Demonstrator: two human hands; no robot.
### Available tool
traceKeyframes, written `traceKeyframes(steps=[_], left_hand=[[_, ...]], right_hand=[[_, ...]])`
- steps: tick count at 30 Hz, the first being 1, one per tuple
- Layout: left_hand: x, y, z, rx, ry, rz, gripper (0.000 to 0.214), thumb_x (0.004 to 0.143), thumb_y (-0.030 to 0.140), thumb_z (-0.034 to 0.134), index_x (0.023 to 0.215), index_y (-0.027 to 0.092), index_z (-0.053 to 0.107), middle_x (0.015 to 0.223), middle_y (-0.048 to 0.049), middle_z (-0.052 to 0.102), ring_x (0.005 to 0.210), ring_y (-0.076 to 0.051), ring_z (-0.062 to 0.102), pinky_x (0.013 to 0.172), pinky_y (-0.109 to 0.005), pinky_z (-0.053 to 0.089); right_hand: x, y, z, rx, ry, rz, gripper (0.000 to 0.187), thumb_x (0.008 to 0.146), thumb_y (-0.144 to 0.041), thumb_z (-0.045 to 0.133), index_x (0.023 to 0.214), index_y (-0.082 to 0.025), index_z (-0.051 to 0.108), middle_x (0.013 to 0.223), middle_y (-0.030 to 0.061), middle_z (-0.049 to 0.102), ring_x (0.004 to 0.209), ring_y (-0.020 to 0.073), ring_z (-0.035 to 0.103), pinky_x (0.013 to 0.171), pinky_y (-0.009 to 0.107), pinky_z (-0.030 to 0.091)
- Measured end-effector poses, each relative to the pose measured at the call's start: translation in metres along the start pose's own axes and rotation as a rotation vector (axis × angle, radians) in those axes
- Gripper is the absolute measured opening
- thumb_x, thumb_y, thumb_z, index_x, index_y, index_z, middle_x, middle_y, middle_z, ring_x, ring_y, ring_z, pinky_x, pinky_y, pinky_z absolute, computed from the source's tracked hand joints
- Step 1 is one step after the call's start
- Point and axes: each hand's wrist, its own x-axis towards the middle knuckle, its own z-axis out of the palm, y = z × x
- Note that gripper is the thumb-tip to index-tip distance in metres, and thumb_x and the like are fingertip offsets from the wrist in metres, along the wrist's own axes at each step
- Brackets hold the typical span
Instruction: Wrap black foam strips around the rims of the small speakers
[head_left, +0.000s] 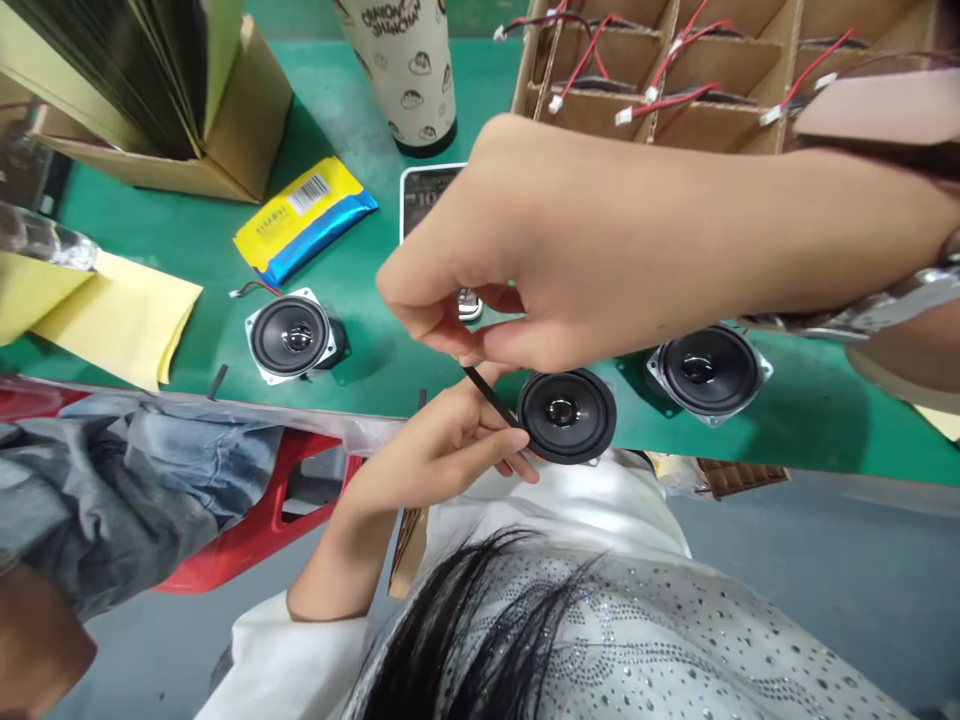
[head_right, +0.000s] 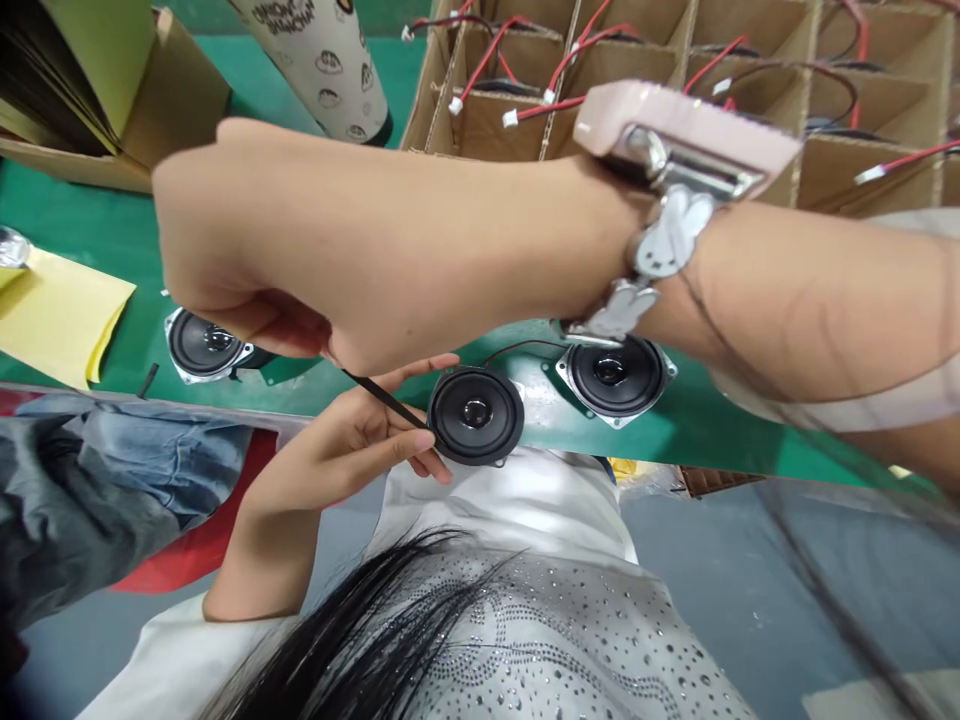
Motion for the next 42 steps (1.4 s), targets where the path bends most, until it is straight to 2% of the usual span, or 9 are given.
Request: traceKeyframes(steps=[2,5,9,12,15,18,28,38,42], left_hand=[[-0.003,-0.004,0.009,-0.102,0.051,-0.008,0.018,0.093,0.026,0.054,0.099,0.015,0.066,0.076,-0.0091,0.073,0.065,-0.020,0.072,0.061,-0.026,0.060],[-0.007,-0.010,0.027,-0.239,0.176,-0.009,0.036,0.096,0.028,0.050,0.130,0.018,0.044,0.074,-0.0053,0.073,0.070,-0.020,0.074,0.064,-0.026,0.061],[-0.009,-0.013,0.041,-0.225,0.293,-0.006,0.047,0.098,0.029,0.045,0.142,0.020,0.030,0.075,-0.0031,0.073,0.071,-0.018,0.073,0.066,-0.025,0.059],[-0.008,-0.013,0.038,-0.077,0.355,0.035,0.047,0.090,0.026,0.061,0.134,0.019,0.044,0.075,-0.0017,0.071,0.070,-0.016,0.070,0.063,-0.022,0.057],[-0.006,-0.013,0.027,0.023,0.417,0.069,0.035,0.077,0.024,0.075,0.109,0.017,0.062,0.074,-0.0012,0.069,0.065,-0.015,0.067,0.059,-0.021,0.055],[-0.002,-0.011,0.017,-0.006,0.414,0.062,0.027,0.070,0.023,0.081,0.091,0.016,0.065,0.072,-0.0016,0.069,0.063,-0.015,0.066,0.060,-0.023,0.056],[0.007,0.000,0.013,-0.201,0.384,-0.036,0.029,0.072,0.022,0.079,0.097,0.015,0.065,0.056,0.0012,0.067,0.052,-0.015,0.066,0.050,-0.019,0.053],[-0.006,-0.018,0.061,-0.390,0.562,0.030,0.013,0.089,0.024,0.063,0.093,0.019,0.052,0.062,0.0033,0.071,0.053,-0.011,0.068,0.056,-0.017,0.058],[-0.010,-0.025,0.070,-0.364,0.582,0.087,0.024,0.084,0.017,0.070,0.101,0.020,0.053,0.068,0.0043,0.071,0.062,-0.007,0.068,0.061,-0.012,0.054]], right_hand=[[0.000,0.000,0.004,0.030,-0.013,0.007,0.017,0.061,0.001,0.060,0.074,-0.010,0.062,0.054,-0.0103,0.040,0.052,-0.0043,0.025,0.059,0.012,0.021],[-0.002,0.003,0.009,0.113,0.032,-0.026,0.013,0.063,0.000,0.057,0.071,-0.009,0.062,0.055,-0.0100,0.040,0.051,-0.0046,0.025,0.054,0.012,0.017],[-0.007,0.005,0.013,0.173,0.067,-0.037,0.013,0.066,0.001,0.054,0.071,-0.009,0.062,0.056,-0.0094,0.042,0.052,-0.0040,0.026,0.055,0.013,0.018],[-0.006,0.000,0.010,0.129,0.028,-0.016,0.014,0.064,0.001,0.054,0.071,-0.009,0.061,0.056,-0.0100,0.042,0.052,-0.0036,0.025,0.058,0.015,0.020],[-0.005,-0.006,0.005,0.036,-0.018,0.001,0.012,0.066,-0.003,0.054,0.072,-0.011,0.060,0.052,-0.0099,0.036,0.050,-0.0025,0.020,0.060,0.016,0.020],[-0.006,-0.009,0.003,-0.022,-0.032,0.017,0.008,0.068,-0.007,0.055,0.071,-0.013,0.058,0.048,-0.0092,0.030,0.049,-0.0009,0.017,0.062,0.018,0.020],[-0.022,0.000,0.008,0.175,0.096,0.014,0.014,0.058,0.004,0.052,0.061,-0.009,0.057,0.051,-0.0076,0.039,0.051,-0.0011,0.022,0.057,0.017,0.018],[-0.034,-0.003,0.024,0.203,0.004,0.115,0.011,0.068,-0.002,0.058,0.068,-0.012,0.055,0.055,-0.0068,0.039,0.050,-0.0016,0.020,0.044,0.017,0.012],[-0.034,-0.005,0.026,0.185,0.013,0.109,0.014,0.066,0.000,0.059,0.069,-0.014,0.056,0.055,-0.0082,0.041,0.048,-0.0011,0.024,0.045,0.018,0.015]])
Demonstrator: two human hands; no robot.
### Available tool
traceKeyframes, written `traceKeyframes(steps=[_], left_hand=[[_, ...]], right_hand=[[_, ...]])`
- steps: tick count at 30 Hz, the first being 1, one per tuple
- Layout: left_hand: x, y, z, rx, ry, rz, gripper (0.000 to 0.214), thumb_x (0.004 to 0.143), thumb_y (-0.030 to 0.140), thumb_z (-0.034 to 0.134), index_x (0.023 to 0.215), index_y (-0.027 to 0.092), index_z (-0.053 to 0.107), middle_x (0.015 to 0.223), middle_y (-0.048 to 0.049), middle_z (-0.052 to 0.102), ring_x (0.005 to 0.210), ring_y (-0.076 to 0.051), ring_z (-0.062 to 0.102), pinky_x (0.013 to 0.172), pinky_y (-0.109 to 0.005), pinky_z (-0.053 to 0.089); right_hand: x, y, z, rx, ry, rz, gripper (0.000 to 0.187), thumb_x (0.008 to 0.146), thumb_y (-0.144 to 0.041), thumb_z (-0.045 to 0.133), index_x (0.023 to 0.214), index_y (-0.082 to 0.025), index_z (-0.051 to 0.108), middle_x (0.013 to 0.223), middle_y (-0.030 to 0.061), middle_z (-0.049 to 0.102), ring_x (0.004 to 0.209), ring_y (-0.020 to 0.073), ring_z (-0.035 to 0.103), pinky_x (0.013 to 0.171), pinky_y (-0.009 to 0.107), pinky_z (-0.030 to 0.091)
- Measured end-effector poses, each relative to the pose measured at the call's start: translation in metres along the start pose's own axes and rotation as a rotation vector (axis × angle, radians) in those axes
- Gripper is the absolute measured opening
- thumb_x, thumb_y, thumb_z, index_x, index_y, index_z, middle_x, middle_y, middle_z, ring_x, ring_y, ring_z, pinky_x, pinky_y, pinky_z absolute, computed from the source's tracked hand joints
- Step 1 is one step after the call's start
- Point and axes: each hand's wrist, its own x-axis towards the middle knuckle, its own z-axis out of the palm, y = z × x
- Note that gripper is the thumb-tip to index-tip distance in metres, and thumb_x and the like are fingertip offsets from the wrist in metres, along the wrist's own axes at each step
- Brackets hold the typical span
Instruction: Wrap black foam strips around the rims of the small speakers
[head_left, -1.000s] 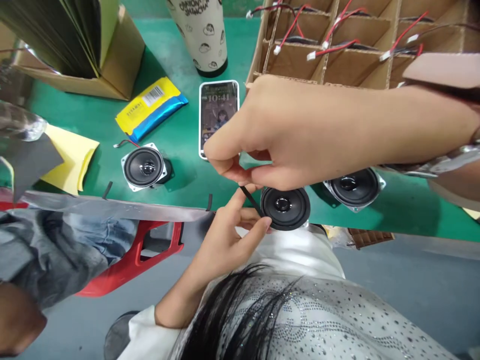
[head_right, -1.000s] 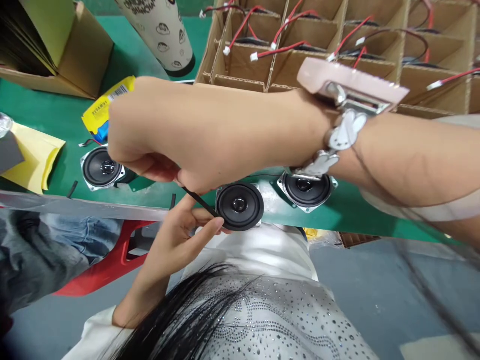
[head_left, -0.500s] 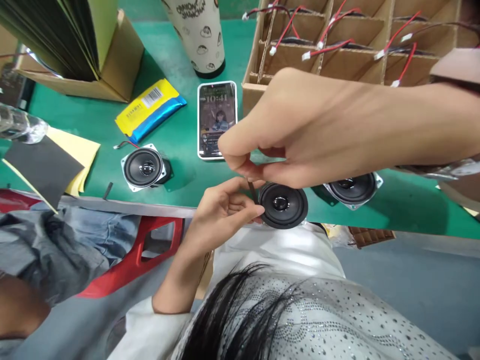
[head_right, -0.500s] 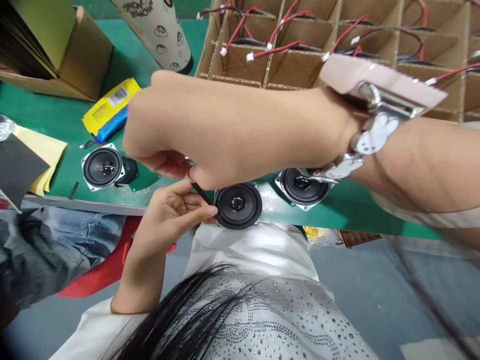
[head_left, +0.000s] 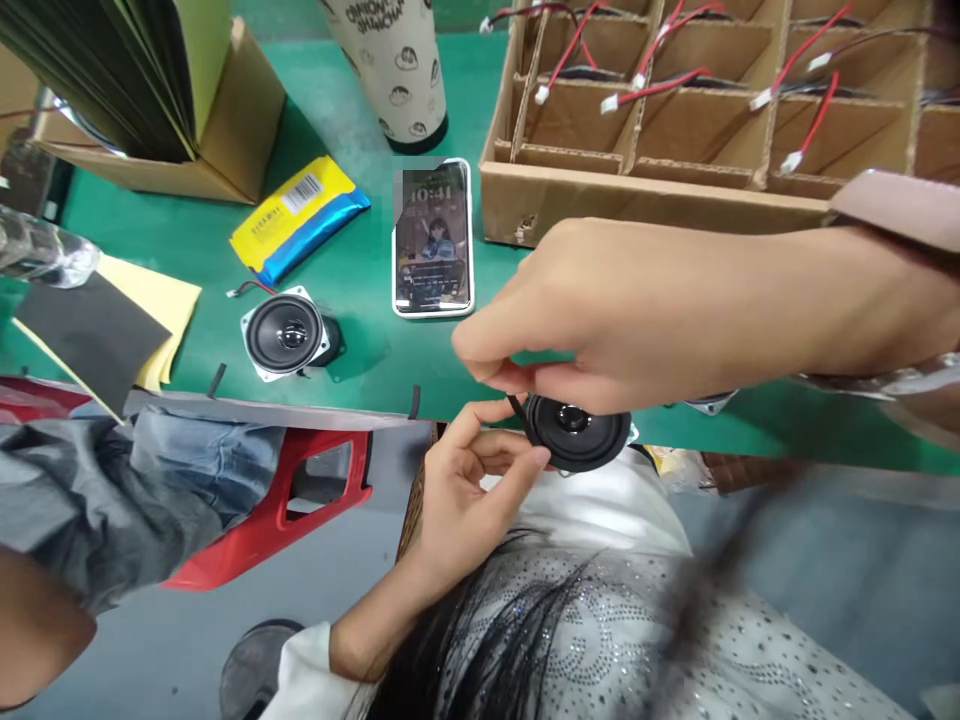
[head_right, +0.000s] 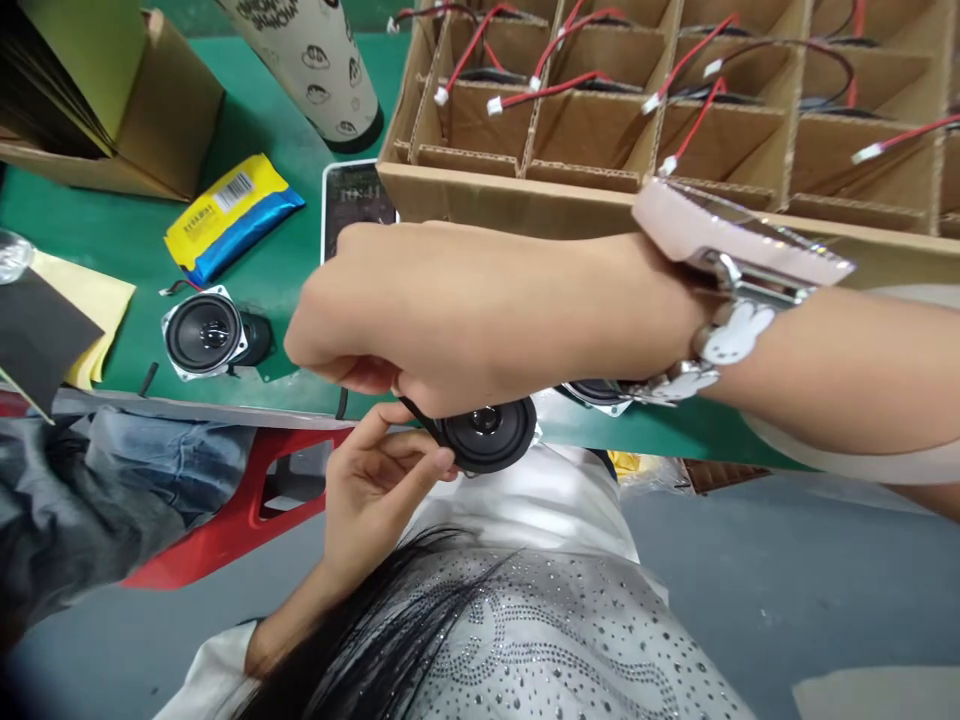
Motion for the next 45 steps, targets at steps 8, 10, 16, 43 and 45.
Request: traceKeyframes(steps=[8,10,16,43,45], left_hand=[[0.010,0.003,-0.004,-0.047,0.030,-0.026,0.016,0.083,0.020,0.071,0.089,0.018,0.056,0.063,0.0034,0.071,0.053,-0.008,0.067,0.054,-0.012,0.055],[0.008,0.001,0.002,-0.079,0.052,-0.032,0.015,0.084,0.022,0.070,0.089,0.018,0.056,0.062,0.0032,0.071,0.052,-0.010,0.067,0.052,-0.014,0.057],[-0.003,-0.005,0.012,-0.100,0.133,-0.027,0.015,0.088,0.023,0.065,0.093,0.019,0.051,0.065,0.0025,0.071,0.058,-0.012,0.070,0.056,-0.018,0.060],[0.102,0.061,-0.024,0.360,-1.004,-0.181,0.010,0.072,0.009,0.065,0.070,0.014,0.057,0.056,-0.0018,0.064,0.049,-0.014,0.062,0.043,-0.018,0.047],[0.102,0.061,-0.024,0.316,-0.971,-0.206,0.009,0.073,0.009,0.065,0.071,0.016,0.059,0.056,-0.0028,0.065,0.050,-0.015,0.064,0.043,-0.019,0.048]], right_hand=[[-0.009,-0.001,0.001,-0.088,0.048,-0.032,0.012,0.069,-0.008,0.064,0.066,-0.013,0.054,0.054,-0.0063,0.038,0.049,0.0007,0.026,0.047,0.018,0.014],[-0.011,-0.002,0.004,-0.089,0.053,-0.017,0.012,0.071,-0.008,0.064,0.066,-0.014,0.054,0.055,-0.0062,0.039,0.049,0.0010,0.025,0.047,0.019,0.014],[-0.016,-0.002,0.010,-0.034,0.031,-0.009,0.016,0.070,-0.003,0.063,0.066,-0.012,0.051,0.055,-0.0080,0.042,0.050,0.0006,0.028,0.048,0.020,0.018],[-0.023,0.001,0.016,0.052,0.095,0.198,0.008,0.072,-0.006,0.054,0.069,-0.014,0.053,0.054,-0.0068,0.043,0.047,0.0014,0.025,0.049,0.020,0.020],[-0.024,-0.001,0.018,0.071,0.114,0.259,0.010,0.070,-0.005,0.055,0.066,-0.014,0.052,0.054,-0.0070,0.044,0.048,0.0017,0.025,0.048,0.021,0.019]])
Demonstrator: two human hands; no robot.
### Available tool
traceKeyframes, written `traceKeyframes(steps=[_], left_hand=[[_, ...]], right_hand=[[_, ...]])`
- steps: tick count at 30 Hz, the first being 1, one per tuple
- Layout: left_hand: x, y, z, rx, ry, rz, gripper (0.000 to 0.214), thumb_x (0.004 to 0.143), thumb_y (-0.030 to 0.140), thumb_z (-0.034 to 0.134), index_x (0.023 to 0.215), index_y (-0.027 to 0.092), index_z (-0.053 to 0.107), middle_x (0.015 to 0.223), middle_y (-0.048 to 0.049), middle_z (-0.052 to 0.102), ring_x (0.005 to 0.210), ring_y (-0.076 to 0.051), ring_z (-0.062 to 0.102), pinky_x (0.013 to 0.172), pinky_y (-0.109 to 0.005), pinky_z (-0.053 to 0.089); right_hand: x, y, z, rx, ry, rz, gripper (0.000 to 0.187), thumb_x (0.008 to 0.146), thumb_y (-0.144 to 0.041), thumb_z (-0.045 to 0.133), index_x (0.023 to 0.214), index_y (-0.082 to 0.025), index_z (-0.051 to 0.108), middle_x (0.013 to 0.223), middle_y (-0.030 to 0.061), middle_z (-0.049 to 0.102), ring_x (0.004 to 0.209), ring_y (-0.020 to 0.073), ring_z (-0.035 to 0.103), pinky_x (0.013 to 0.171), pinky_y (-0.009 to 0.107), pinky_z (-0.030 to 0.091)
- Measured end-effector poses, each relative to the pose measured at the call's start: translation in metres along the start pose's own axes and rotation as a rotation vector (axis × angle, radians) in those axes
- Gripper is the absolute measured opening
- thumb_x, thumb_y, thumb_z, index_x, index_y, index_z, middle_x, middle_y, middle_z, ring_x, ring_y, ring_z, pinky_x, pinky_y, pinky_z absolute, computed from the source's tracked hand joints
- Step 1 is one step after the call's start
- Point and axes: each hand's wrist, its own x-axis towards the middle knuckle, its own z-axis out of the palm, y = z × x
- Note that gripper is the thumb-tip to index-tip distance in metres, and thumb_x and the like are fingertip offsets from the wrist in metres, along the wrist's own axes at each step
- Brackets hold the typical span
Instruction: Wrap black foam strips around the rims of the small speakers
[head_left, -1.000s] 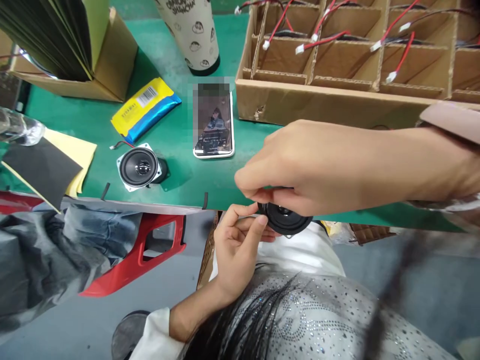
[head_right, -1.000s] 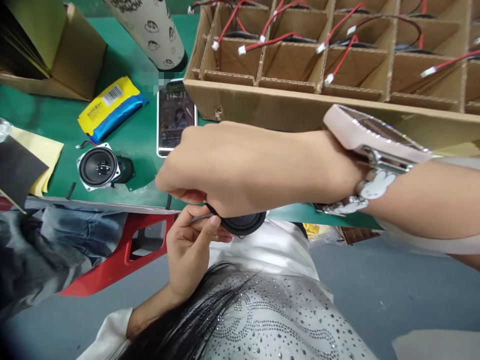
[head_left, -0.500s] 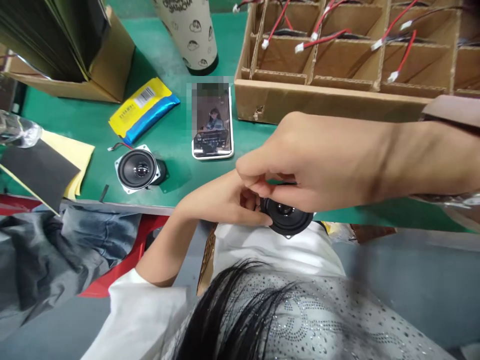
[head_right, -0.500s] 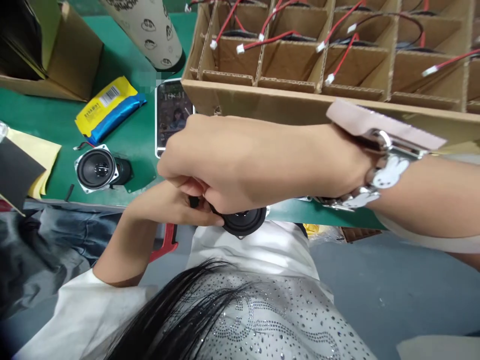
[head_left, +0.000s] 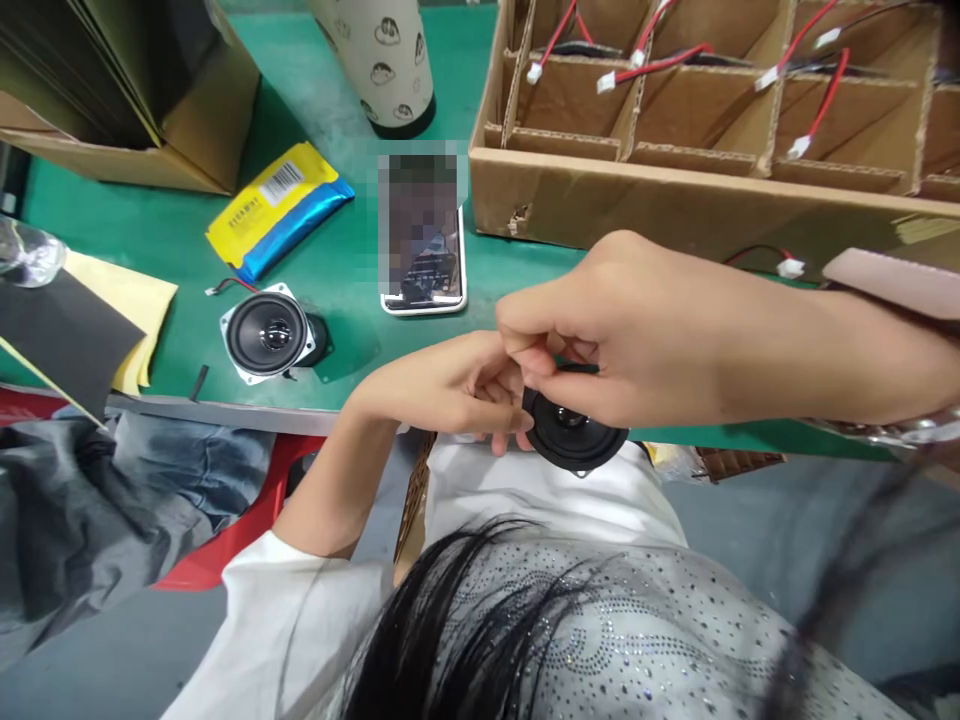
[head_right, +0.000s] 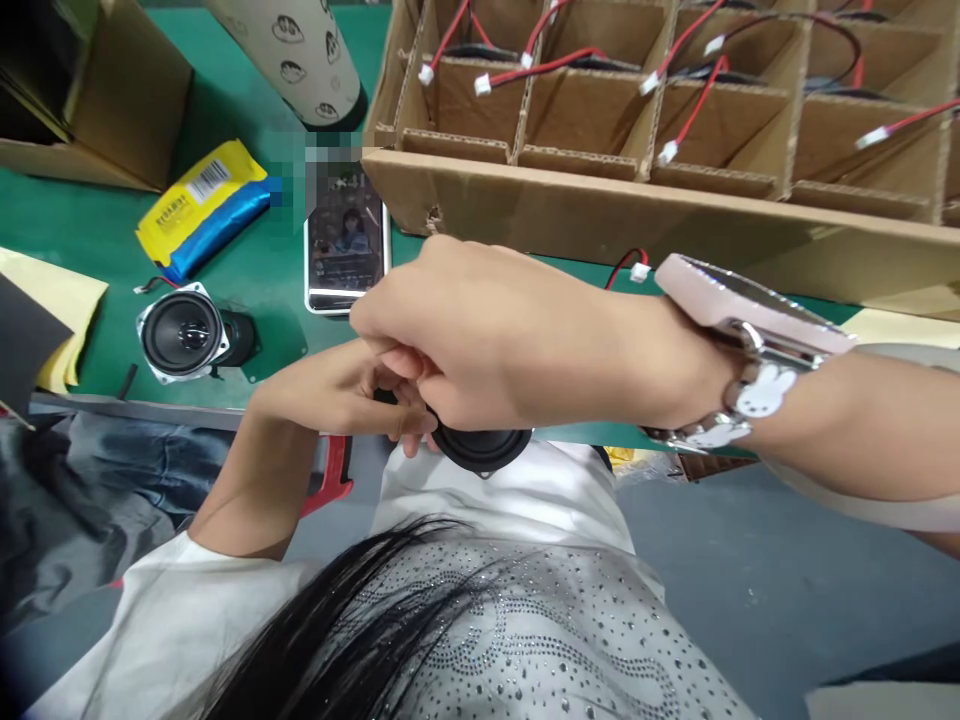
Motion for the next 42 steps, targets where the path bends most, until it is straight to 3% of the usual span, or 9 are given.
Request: traceKeyframes(steps=[8,13,18,23,26,31,38,40,42], left_hand=[[-0.001,-0.004,0.000,-0.149,0.067,-0.081,0.015,0.068,0.018,0.077,0.075,0.019,0.064,0.065,-0.0068,0.070,0.053,-0.021,0.067,0.043,-0.024,0.051],[-0.002,-0.003,0.002,-0.057,0.033,-0.047,0.003,0.077,0.023,0.068,0.077,0.019,0.067,0.067,-0.0059,0.070,0.053,-0.018,0.066,0.043,-0.022,0.049],[-0.003,-0.004,0.006,-0.025,0.040,-0.009,0.011,0.081,0.025,0.064,0.073,0.019,0.067,0.066,-0.0058,0.069,0.052,-0.017,0.064,0.041,-0.021,0.047],[-0.003,-0.007,0.009,-0.044,0.104,0.004,0.005,0.076,0.023,0.066,0.071,0.020,0.068,0.059,-0.0033,0.067,0.051,-0.019,0.064,0.042,-0.023,0.050],[-0.004,-0.010,0.010,-0.005,0.093,0.045,0.012,0.082,0.022,0.058,0.074,0.021,0.066,0.062,-0.0031,0.068,0.052,-0.017,0.064,0.045,-0.023,0.051],[-0.006,-0.013,0.011,-0.003,0.137,0.106,0.017,0.081,0.013,0.053,0.091,0.022,0.063,0.065,-0.0005,0.068,0.054,-0.017,0.066,0.047,-0.022,0.051],[-0.005,-0.015,0.010,-0.075,0.126,0.078,0.029,0.080,0.015,0.058,0.106,0.024,0.065,0.062,-0.0003,0.068,0.050,-0.018,0.065,0.042,-0.022,0.048],[-0.004,-0.014,0.009,-0.076,0.190,0.073,0.031,0.077,0.015,0.062,0.106,0.024,0.067,0.058,-0.0003,0.067,0.045,-0.019,0.063,0.039,-0.023,0.047],[-0.003,-0.011,0.009,-0.081,0.235,0.048,0.033,0.074,0.015,0.064,0.106,0.023,0.068,0.057,-0.0006,0.067,0.041,-0.019,0.062,0.036,-0.022,0.045]], right_hand=[[-0.006,0.001,0.008,-0.030,0.042,0.090,0.011,0.071,-0.009,0.054,0.063,-0.014,0.049,0.054,-0.0046,0.044,0.047,0.0044,0.023,0.048,0.023,0.017],[-0.010,0.004,0.012,-0.057,0.059,0.053,0.006,0.070,-0.010,0.051,0.067,-0.015,0.050,0.053,-0.0047,0.044,0.049,0.0046,0.025,0.050,0.021,0.018],[-0.011,0.004,0.015,-0.129,0.112,0.033,0.004,0.066,-0.011,0.049,0.065,-0.015,0.051,0.052,-0.0041,0.043,0.048,0.0047,0.027,0.050,0.020,0.015],[-0.016,0.001,0.021,-0.302,0.185,-0.033,0.006,0.071,-0.014,0.049,0.068,-0.016,0.053,0.050,-0.0030,0.044,0.047,0.0077,0.032,0.048,0.021,0.016],[-0.021,-0.001,0.025,-0.384,0.220,-0.074,0.011,0.074,-0.013,0.046,0.070,-0.017,0.055,0.051,-0.0030,0.044,0.050,0.0085,0.040,0.048,0.020,0.022],[-0.027,-0.006,0.032,-0.609,0.339,-0.096,0.017,0.082,-0.017,0.045,0.068,-0.018,0.055,0.052,-0.0023,0.045,0.051,0.0106,0.043,0.053,0.024,0.028],[-0.036,-0.011,0.025,-0.640,0.307,-0.046,0.015,0.086,-0.021,0.048,0.071,-0.017,0.049,0.054,-0.0021,0.046,0.049,0.0117,0.038,0.052,0.024,0.023],[-0.040,-0.014,0.021,-0.581,0.316,-0.032,0.017,0.087,-0.022,0.048,0.071,-0.017,0.048,0.056,-0.0030,0.049,0.050,0.0105,0.041,0.052,0.024,0.024],[-0.049,-0.015,0.017,-0.468,0.337,0.073,0.020,0.089,-0.027,0.049,0.072,-0.017,0.049,0.064,-0.0037,0.055,0.055,0.0088,0.047,0.054,0.023,0.028]])
